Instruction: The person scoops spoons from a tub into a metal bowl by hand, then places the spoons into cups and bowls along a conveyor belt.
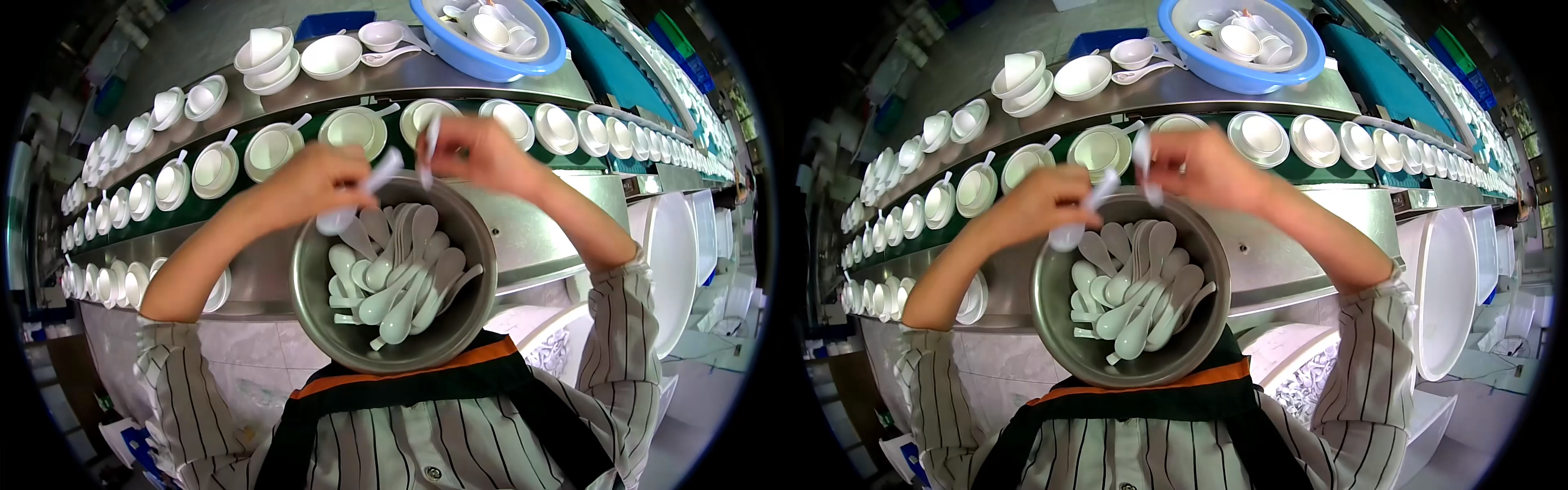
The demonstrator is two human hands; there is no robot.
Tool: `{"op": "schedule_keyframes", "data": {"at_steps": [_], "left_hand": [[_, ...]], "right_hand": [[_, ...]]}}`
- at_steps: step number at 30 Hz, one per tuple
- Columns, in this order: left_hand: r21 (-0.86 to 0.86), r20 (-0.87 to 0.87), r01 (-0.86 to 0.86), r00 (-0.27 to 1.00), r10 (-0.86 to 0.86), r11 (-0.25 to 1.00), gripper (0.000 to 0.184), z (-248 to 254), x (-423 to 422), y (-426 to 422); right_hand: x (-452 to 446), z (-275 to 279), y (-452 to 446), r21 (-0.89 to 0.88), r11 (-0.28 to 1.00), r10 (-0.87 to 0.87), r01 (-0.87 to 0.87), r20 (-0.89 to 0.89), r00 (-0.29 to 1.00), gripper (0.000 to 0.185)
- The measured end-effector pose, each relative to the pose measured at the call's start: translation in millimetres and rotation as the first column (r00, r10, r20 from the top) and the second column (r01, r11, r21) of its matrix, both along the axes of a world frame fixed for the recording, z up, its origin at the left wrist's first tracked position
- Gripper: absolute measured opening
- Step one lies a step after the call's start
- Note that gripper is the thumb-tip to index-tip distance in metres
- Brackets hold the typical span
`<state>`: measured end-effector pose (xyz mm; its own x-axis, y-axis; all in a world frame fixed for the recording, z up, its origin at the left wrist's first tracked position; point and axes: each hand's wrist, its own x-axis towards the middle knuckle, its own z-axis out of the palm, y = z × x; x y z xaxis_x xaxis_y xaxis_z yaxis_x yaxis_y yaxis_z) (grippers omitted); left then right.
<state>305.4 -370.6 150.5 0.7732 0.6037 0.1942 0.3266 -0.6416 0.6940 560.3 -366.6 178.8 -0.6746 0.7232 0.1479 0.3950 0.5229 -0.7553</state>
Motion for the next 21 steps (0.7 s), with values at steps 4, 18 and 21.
{"op": "schedule_keyframes", "data": {"at_steps": [4, 18, 21], "left_hand": [[-0.503, 0.235, -0.347, 0.826, 0.512, 0.791, 0.02, -36, -6, 42], [-0.492, 0.5, -0.435, 0.568, 0.654, 0.754, 0.011, -73, 39, 13], [-0.203, 0.538, -0.591, 0.599, 0.593, 0.781, 0.012, -64, 67, 32]], "right_hand": [[4, -70, 102, -0.329, 0.867, -0.495, 0.374, -0.478, 0.726, 0.009], [9, -23, -54, -0.177, 0.901, 0.417, -0.395, 0.6, 0.683, 0.031], [27, -31, -82, 0.001, 0.885, 0.327, -0.467, 0.712, 0.621, 0.023]]}}
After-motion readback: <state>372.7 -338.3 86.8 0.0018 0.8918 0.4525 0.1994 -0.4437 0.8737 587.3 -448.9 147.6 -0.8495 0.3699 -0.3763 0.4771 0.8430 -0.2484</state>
